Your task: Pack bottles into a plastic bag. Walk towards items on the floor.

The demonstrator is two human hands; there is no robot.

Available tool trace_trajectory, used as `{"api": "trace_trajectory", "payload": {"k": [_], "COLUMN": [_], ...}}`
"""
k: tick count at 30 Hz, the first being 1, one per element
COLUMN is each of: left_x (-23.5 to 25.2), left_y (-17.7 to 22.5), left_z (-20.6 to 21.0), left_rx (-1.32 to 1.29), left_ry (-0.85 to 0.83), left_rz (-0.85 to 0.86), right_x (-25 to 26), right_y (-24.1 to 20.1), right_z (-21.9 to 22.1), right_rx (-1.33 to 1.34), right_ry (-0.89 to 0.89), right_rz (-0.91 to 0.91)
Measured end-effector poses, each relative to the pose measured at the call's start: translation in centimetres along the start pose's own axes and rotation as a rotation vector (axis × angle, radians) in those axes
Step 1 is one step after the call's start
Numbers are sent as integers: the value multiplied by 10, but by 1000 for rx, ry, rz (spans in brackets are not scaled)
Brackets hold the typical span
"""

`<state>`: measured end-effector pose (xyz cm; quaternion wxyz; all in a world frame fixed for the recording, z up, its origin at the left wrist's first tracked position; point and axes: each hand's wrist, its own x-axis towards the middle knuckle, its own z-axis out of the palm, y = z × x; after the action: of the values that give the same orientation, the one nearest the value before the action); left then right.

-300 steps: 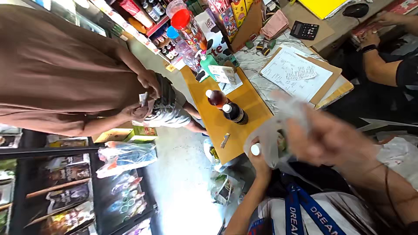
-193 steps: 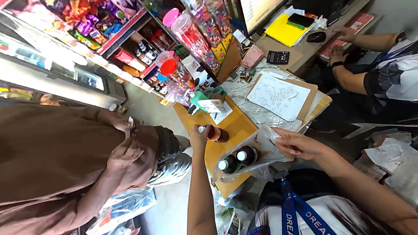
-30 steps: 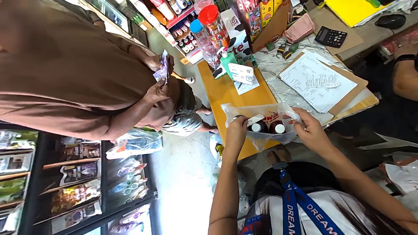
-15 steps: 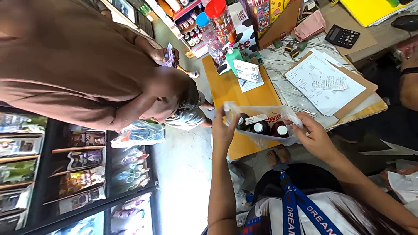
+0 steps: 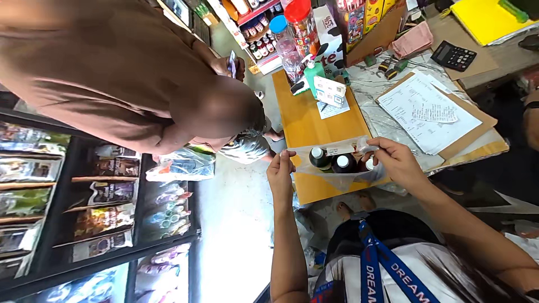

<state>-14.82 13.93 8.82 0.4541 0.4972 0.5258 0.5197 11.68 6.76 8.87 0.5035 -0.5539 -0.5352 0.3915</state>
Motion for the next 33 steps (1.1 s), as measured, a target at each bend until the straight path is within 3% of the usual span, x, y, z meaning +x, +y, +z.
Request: {"api": "trace_trajectory", "payload": {"k": [8, 14, 18, 23, 33], "left_x": [-7, -21, -34, -44, -52], "left_y": [10, 13, 18, 16, 16], "left_z": [-18, -40, -41, -2, -15], "left_rx": [-15, 66, 187, 297, 181], "left_ry": [72, 90, 6, -211, -258], "left_rz": [-5, -12, -3, -3, -33], "right_x": [21, 35, 44, 40, 44], "right_y": [-12, -23, -34, -40, -35], "right_z": [21, 44, 51, 64, 60], "right_rx": [34, 56, 49, 29, 200], "right_ry": [4, -90, -192, -275, -206], "right_rz": [43, 65, 96, 38, 28]}}
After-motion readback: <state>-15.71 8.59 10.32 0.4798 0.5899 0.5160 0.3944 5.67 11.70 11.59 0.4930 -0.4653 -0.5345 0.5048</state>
